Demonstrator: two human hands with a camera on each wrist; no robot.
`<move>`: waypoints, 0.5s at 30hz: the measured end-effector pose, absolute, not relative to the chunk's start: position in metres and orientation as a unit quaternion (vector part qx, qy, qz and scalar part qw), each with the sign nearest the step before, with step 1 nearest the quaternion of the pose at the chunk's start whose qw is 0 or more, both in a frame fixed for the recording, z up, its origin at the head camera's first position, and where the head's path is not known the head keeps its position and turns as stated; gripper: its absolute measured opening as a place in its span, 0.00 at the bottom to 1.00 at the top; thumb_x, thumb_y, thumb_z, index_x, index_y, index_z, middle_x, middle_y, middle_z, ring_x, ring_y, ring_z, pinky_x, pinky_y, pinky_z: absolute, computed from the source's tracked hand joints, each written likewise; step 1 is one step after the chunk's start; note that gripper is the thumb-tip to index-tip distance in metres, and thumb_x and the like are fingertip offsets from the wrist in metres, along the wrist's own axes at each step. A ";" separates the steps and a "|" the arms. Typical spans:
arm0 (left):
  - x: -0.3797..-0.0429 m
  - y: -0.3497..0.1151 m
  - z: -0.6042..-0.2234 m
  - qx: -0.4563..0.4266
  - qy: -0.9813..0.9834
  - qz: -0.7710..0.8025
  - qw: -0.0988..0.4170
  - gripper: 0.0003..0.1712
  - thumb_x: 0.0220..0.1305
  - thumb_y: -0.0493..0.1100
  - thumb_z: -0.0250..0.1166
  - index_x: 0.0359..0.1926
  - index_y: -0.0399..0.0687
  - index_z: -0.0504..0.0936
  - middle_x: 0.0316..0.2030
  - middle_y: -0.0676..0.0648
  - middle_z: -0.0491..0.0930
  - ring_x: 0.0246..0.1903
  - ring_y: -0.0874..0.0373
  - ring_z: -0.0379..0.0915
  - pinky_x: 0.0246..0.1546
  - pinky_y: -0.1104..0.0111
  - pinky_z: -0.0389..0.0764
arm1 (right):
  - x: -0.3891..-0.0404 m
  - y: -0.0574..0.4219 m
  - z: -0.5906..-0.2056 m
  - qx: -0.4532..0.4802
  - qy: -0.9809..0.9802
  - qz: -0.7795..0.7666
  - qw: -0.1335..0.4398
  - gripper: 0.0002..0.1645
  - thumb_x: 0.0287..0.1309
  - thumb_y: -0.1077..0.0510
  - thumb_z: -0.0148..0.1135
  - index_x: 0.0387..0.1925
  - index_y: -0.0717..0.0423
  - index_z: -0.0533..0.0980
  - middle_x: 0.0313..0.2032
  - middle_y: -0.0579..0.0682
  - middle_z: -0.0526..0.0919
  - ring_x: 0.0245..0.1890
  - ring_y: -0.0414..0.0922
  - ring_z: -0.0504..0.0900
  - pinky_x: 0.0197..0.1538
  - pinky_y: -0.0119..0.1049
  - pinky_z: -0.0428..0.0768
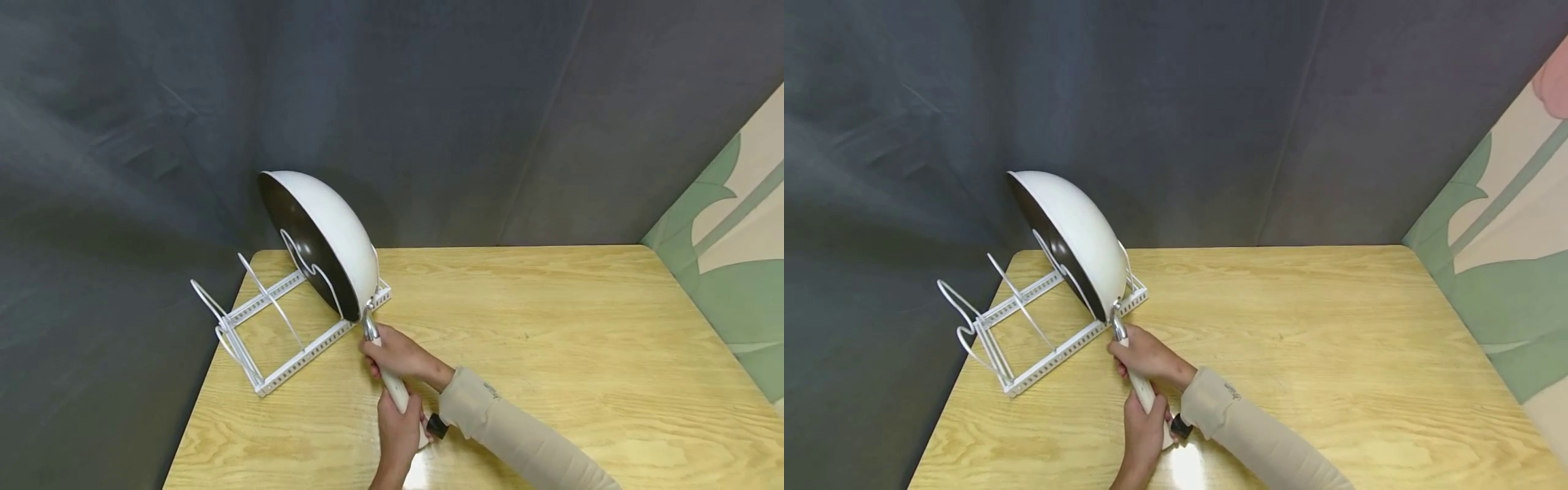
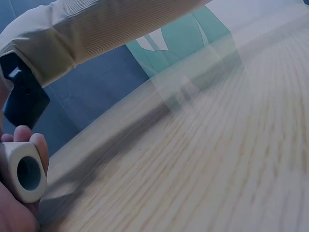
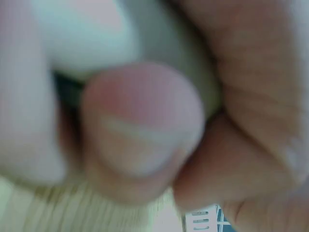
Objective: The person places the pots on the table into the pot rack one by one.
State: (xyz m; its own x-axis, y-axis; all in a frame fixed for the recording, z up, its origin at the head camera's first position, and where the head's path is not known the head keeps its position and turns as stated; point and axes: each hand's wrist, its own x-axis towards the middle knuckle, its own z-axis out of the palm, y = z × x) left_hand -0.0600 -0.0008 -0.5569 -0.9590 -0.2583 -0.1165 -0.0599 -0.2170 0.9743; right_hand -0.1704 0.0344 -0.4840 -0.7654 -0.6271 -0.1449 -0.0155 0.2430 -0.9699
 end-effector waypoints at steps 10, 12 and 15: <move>-0.058 -0.005 -0.552 0.105 -0.625 -0.773 0.041 0.04 0.65 0.29 0.57 0.39 0.36 0.70 0.12 0.47 0.74 0.07 0.59 0.72 0.08 0.62 0.77 | -0.161 0.050 -0.482 -0.229 0.741 -0.568 0.274 0.08 0.78 0.58 0.51 0.43 0.59 0.72 0.30 0.64 0.80 0.27 0.57 0.82 0.31 0.39 0.81; -0.058 -0.006 -0.552 0.104 -0.618 -0.778 0.039 0.03 0.69 0.31 0.57 0.39 0.36 0.71 0.13 0.48 0.73 0.07 0.59 0.72 0.08 0.61 0.77 | -0.160 0.052 -0.483 -0.231 0.740 -0.571 0.270 0.07 0.77 0.58 0.52 0.45 0.59 0.73 0.32 0.64 0.81 0.28 0.59 0.83 0.33 0.39 0.82; -0.058 -0.006 -0.551 0.106 -0.616 -0.780 0.034 0.05 0.73 0.35 0.58 0.41 0.37 0.71 0.15 0.48 0.73 0.08 0.59 0.72 0.08 0.62 0.77 | -0.158 0.055 -0.485 -0.236 0.742 -0.570 0.263 0.10 0.76 0.57 0.53 0.48 0.61 0.73 0.31 0.62 0.82 0.31 0.60 0.84 0.34 0.39 0.82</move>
State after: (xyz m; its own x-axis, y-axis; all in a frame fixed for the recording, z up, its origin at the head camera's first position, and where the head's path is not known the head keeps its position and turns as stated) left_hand -0.0583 -0.0057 -0.5515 -0.9753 -0.1839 -0.1225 -0.0764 -0.2397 0.9678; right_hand -0.1577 0.0553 -0.4848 -0.7507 -0.6494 -0.1211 -0.0508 0.2395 -0.9696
